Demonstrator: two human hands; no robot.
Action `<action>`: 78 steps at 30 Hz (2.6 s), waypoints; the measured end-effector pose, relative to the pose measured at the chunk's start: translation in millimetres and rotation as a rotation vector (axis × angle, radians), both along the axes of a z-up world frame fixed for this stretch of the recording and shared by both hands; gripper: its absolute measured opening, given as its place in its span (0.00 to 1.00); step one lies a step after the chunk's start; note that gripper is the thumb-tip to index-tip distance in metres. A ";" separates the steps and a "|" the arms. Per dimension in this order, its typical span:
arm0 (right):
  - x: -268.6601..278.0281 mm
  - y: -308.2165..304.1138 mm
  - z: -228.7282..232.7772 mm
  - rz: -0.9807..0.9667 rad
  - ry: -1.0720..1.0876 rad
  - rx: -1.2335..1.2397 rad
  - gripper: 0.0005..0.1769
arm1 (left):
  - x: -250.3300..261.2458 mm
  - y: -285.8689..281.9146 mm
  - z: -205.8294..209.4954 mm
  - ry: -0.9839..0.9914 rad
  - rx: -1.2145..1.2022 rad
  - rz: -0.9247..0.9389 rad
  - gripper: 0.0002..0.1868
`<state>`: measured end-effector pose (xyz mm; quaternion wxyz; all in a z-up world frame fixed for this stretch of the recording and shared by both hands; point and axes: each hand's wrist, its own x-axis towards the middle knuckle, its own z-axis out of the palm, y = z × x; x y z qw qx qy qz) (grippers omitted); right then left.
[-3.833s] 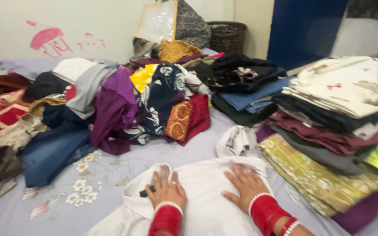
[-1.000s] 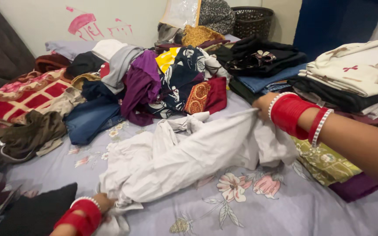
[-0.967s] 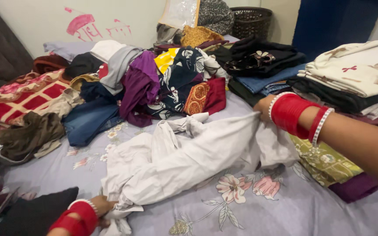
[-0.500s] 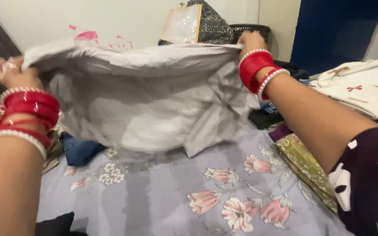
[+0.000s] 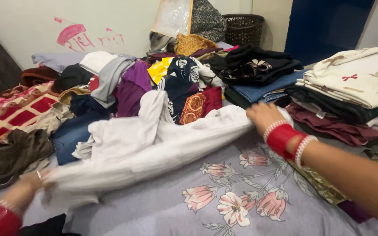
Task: The person buttons a grey shirt and then smooths it out by hand on a bed.
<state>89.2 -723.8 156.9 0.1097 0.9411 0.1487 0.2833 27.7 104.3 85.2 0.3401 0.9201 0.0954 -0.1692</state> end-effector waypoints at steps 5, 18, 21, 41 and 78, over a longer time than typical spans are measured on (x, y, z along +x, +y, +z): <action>-60.1 -30.6 -58.4 0.016 0.299 -0.108 0.12 | -47.9 3.8 -19.7 0.088 -0.514 -0.014 0.24; -182.3 -49.6 -39.5 -0.105 0.511 -0.074 0.06 | -122.9 -172.7 35.4 0.220 0.763 -0.348 0.55; -196.4 -4.5 -50.3 0.160 0.492 0.245 0.18 | -123.1 -264.5 58.2 0.150 0.844 -0.232 0.61; -229.2 -6.7 -29.8 -0.076 1.052 -0.250 0.11 | -207.7 -185.9 78.9 -0.005 0.689 -0.330 0.18; -222.6 -92.9 -163.3 0.116 0.180 0.770 0.39 | -156.8 -596.3 -11.5 -0.474 0.420 -0.788 0.50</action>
